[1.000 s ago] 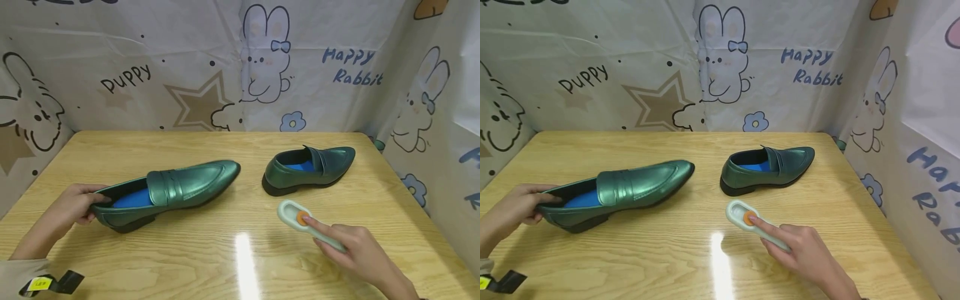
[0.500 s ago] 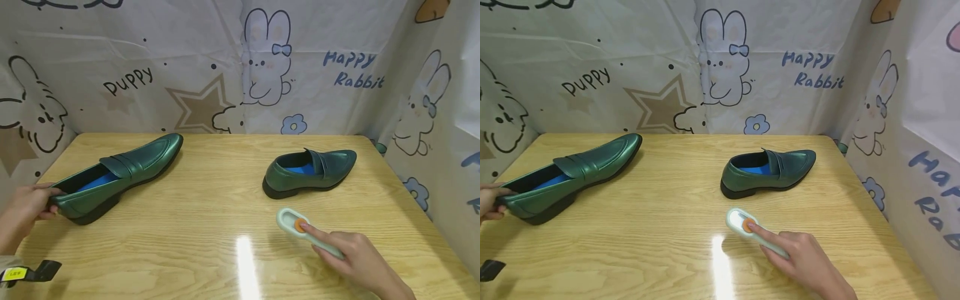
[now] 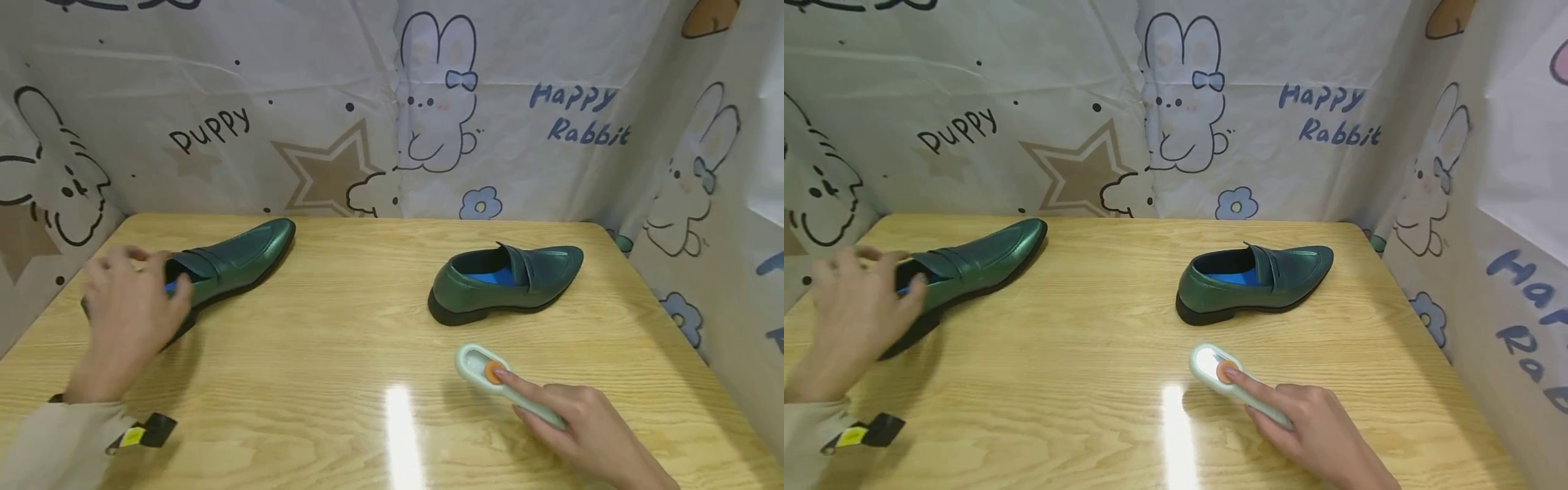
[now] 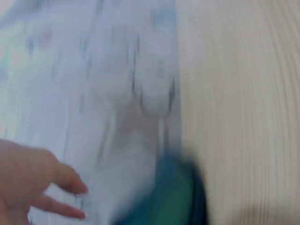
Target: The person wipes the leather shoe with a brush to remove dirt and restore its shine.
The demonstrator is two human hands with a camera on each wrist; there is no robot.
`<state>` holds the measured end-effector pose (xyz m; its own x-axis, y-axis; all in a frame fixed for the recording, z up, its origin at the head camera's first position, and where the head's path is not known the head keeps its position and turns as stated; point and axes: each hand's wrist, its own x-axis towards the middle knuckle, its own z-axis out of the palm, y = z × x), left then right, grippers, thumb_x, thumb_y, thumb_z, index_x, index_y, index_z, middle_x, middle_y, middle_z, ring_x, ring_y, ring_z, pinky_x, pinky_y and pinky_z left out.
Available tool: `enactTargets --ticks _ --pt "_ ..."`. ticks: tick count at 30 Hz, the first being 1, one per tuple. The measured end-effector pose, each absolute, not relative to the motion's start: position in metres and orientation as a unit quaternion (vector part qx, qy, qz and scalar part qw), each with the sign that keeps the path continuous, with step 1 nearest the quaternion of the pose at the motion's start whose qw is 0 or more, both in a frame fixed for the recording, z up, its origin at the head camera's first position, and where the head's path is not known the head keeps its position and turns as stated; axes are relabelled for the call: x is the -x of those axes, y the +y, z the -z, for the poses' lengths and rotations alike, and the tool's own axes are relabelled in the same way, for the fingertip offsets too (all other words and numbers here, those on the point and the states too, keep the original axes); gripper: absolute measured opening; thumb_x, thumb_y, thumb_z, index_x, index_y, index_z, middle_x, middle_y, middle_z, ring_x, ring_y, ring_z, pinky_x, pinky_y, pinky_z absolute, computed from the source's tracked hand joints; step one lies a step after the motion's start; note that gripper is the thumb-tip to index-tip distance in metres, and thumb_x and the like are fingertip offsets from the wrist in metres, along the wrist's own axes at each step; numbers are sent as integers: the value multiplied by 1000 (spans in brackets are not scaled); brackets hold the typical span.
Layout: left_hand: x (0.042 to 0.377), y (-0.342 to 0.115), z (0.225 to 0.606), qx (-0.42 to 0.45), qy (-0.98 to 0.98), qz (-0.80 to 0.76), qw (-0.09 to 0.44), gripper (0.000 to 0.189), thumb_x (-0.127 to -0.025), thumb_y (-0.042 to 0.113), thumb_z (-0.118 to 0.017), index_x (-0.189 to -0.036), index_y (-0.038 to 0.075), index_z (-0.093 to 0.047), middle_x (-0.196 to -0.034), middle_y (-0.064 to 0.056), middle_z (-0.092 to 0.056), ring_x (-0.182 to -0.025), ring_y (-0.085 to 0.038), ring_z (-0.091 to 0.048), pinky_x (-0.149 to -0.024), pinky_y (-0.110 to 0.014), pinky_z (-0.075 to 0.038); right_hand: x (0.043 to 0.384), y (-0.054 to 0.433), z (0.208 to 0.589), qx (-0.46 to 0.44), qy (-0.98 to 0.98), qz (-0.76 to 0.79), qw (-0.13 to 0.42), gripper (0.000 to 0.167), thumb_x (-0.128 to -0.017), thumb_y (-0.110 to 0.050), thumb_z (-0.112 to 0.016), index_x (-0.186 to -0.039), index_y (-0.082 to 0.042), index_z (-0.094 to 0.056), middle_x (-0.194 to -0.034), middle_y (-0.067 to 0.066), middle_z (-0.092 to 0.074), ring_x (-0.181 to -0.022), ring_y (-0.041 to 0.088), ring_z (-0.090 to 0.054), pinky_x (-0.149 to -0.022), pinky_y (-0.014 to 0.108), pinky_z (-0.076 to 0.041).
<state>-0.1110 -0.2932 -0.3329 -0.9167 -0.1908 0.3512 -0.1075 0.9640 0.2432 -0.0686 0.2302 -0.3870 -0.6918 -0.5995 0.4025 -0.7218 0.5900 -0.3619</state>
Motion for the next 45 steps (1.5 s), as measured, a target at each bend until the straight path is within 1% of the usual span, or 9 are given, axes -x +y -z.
enactTargets --ticks 3,7,11,15,21,26,31,36,45 --pt "125 -233 338 69 -962 165 205 38 -90 12 -60 -122 -8 -55 -123 -32 -41 -107 -50 -40 -76 -57 -40 68 230 387 -378 -877 -272 118 63 -77 -5 -76 -136 -19 -57 -70 -23 -50 -53 -10 -32 -51 6 -31" --pt "144 -154 343 199 -943 243 108 50 -94 17 -59 -139 3 -45 -134 -24 -38 -109 -35 -50 -79 -44 -52 66 224 387 -383 -867 -301 106 61 -79 -4 -75 -136 -17 -57 -81 -15 -64 -55 -9 -36 -53 7 -34" --pt "161 -95 346 265 -922 274 71 51 -98 20 -54 -146 13 -38 -144 -23 -30 -113 -37 -53 -82 -43 -53 65 216 388 -381 -869 -302 90 60 -81 -7 -74 -137 -21 -56 -86 -14 -67 -55 -9 -37 -53 6 -34" --pt "177 -67 359 294 -918 259 58 47 -100 23 -50 -145 10 -40 -150 -25 -18 -112 -41 -53 -85 -45 -52 65 211 390 -389 -865 -303 89 59 -81 -9 -74 -136 -22 -57 -78 -19 -61 -54 -10 -36 -52 5 -32" --pt "188 -56 374 283 -910 302 16 35 -104 23 -39 -135 9 -45 -146 -25 -26 -98 -31 -62 -81 -36 -53 66 208 392 -393 -864 -305 81 57 -83 -11 -73 -137 -23 -57 -80 -17 -64 -54 -10 -36 -51 5 -31" --pt "192 -57 381 292 -877 375 63 16 -102 12 -42 -110 6 -54 -117 -15 -54 -95 -23 -57 -79 -33 -50 69 209 393 -393 -865 -300 82 57 -83 -11 -74 -136 -23 -57 -72 -21 -55 -53 -11 -35 -50 5 -32" --pt "176 -75 387 307 -843 433 90 9 -99 4 -48 -102 6 -56 -97 -6 -58 -82 -17 -53 -71 -33 -50 72 214 390 -404 -853 -316 92 55 -82 -10 -74 -135 -19 -58 -76 -18 -60 -56 -10 -40 -52 6 -35" --pt "155 -97 384 273 -809 521 15 11 -100 6 -45 -105 6 -55 -106 -9 -59 -98 -21 -61 -79 -36 -52 64 219 381 -386 -862 -316 84 55 -82 -9 -74 -134 -21 -59 -73 -21 -53 -57 -9 -38 -53 6 -34" --pt "127 -120 380 232 -759 603 -88 15 -103 11 -41 -108 1 -51 -91 -10 -54 -75 -17 -55 -65 -28 -49 56 211 370 -450 -811 -370 56 53 -86 -6 -70 -136 -12 -56 -70 -15 -50 -63 -8 -41 -57 5 -35"
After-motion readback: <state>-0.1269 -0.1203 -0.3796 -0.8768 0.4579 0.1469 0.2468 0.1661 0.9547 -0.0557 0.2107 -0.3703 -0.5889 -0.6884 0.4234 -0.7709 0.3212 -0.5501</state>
